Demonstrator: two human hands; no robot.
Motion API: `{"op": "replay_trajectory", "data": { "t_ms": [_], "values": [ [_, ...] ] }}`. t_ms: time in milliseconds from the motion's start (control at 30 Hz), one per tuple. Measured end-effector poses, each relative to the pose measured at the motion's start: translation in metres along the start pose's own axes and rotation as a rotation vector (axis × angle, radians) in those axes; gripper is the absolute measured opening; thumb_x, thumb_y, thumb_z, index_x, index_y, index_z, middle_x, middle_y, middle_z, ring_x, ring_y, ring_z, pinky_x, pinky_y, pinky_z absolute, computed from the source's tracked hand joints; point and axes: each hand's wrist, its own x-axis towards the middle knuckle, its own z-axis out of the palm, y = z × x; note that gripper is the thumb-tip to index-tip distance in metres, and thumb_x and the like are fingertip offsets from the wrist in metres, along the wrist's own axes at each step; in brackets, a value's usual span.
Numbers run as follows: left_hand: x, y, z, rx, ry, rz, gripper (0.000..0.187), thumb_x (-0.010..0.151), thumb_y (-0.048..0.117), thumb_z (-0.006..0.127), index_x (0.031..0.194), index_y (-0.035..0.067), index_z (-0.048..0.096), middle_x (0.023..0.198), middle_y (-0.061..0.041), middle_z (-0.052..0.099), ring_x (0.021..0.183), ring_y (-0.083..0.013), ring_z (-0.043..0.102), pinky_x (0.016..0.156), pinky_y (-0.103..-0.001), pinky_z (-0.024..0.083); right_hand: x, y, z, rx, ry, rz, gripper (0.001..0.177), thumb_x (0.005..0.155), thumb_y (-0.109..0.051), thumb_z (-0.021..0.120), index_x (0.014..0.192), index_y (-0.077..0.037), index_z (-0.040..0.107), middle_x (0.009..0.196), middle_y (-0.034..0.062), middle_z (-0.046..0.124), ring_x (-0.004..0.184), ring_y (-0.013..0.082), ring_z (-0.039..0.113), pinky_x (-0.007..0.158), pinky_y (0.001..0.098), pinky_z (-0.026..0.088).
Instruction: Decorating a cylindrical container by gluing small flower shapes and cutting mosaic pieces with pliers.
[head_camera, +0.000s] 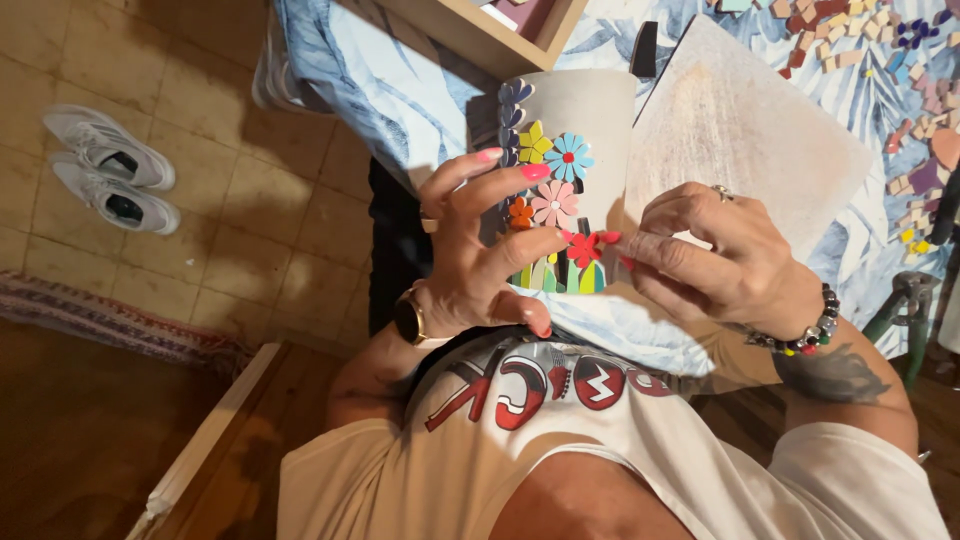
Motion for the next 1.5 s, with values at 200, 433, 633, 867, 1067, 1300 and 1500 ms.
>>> {"op": "replay_trajectory", "data": {
  "t_ms": [200, 433, 633, 867, 1067, 1300, 1500],
  "values": [
    [0.001, 0.002, 0.004, 0.005, -0.002, 0.002, 0.063, 0.079, 0.062, 0.016, 0.083, 0.018, 0.061, 0.11, -0.01, 0.043, 0.106, -0.0261, 0.032, 0.091, -0.039, 0.036, -0.001, 0.002, 0.002, 0.009, -0.028, 0.016, 0.021, 0.083, -0.005, 0.05, 0.096, 0.009, 0.057, 0.075, 0.0162, 0.042, 0.065, 0.0292, 0.051, 0.059, 0.0354, 0.048],
    [0.007, 0.006, -0.008, 0.045, -0.105, -0.014, 0.062, 0.078, 0.062, 0.019, 0.088, 0.017, 0.062, 0.114, -0.008, 0.041, 0.108, -0.0276, 0.034, 0.093, -0.042, 0.04, -0.005, 0.005, 0.005, -0.015, -0.037, 0.023, 0.022, 0.083, -0.009, 0.051, 0.098, 0.007, 0.058, 0.075, 0.0168, 0.041, 0.065, 0.0293, 0.049, 0.06, 0.0367, 0.048],
    [0.004, 0.004, -0.002, 0.019, -0.075, -0.019, 0.063, 0.078, 0.063, 0.02, 0.084, 0.017, 0.063, 0.114, -0.01, 0.042, 0.108, -0.0281, 0.032, 0.094, -0.041, 0.037, -0.002, 0.002, 0.003, -0.019, -0.05, 0.038, 0.02, 0.083, -0.006, 0.052, 0.098, 0.006, 0.057, 0.075, 0.0159, 0.042, 0.064, 0.0273, 0.05, 0.055, 0.0333, 0.046],
    [0.005, 0.004, -0.003, 0.023, -0.089, -0.023, 0.063, 0.077, 0.063, 0.02, 0.086, 0.016, 0.062, 0.115, -0.01, 0.041, 0.108, -0.0287, 0.032, 0.095, -0.042, 0.036, 0.0, 0.003, 0.003, -0.005, -0.037, 0.008, 0.021, 0.083, -0.006, 0.052, 0.097, 0.009, 0.057, 0.074, 0.0163, 0.042, 0.063, 0.0282, 0.051, 0.057, 0.0336, 0.047],
    [0.005, 0.005, -0.003, 0.014, -0.092, -0.038, 0.063, 0.077, 0.063, 0.021, 0.086, 0.017, 0.062, 0.116, -0.009, 0.04, 0.109, -0.0268, 0.031, 0.095, -0.042, 0.036, -0.001, 0.003, 0.003, -0.031, -0.052, 0.031, 0.02, 0.084, -0.007, 0.052, 0.098, 0.005, 0.057, 0.076, 0.0158, 0.042, 0.063, 0.0265, 0.05, 0.054, 0.0317, 0.045],
    [0.005, 0.005, -0.003, 0.019, -0.081, -0.027, 0.064, 0.078, 0.063, 0.02, 0.086, 0.016, 0.063, 0.115, -0.01, 0.041, 0.109, -0.0279, 0.032, 0.094, -0.042, 0.037, 0.001, 0.003, 0.003, -0.045, -0.057, 0.004, 0.021, 0.084, -0.008, 0.051, 0.098, 0.007, 0.057, 0.074, 0.0167, 0.043, 0.062, 0.0265, 0.049, 0.053, 0.0329, 0.046],
    [0.006, 0.005, -0.004, 0.031, -0.095, -0.025, 0.064, 0.078, 0.062, 0.02, 0.087, 0.016, 0.063, 0.115, -0.01, 0.041, 0.108, -0.0278, 0.032, 0.094, -0.043, 0.038, 0.001, 0.002, 0.004, -0.066, -0.055, -0.003, 0.02, 0.083, -0.008, 0.052, 0.097, 0.006, 0.057, 0.074, 0.0168, 0.044, 0.062, 0.027, 0.049, 0.054, 0.0333, 0.046]
  ]
}}
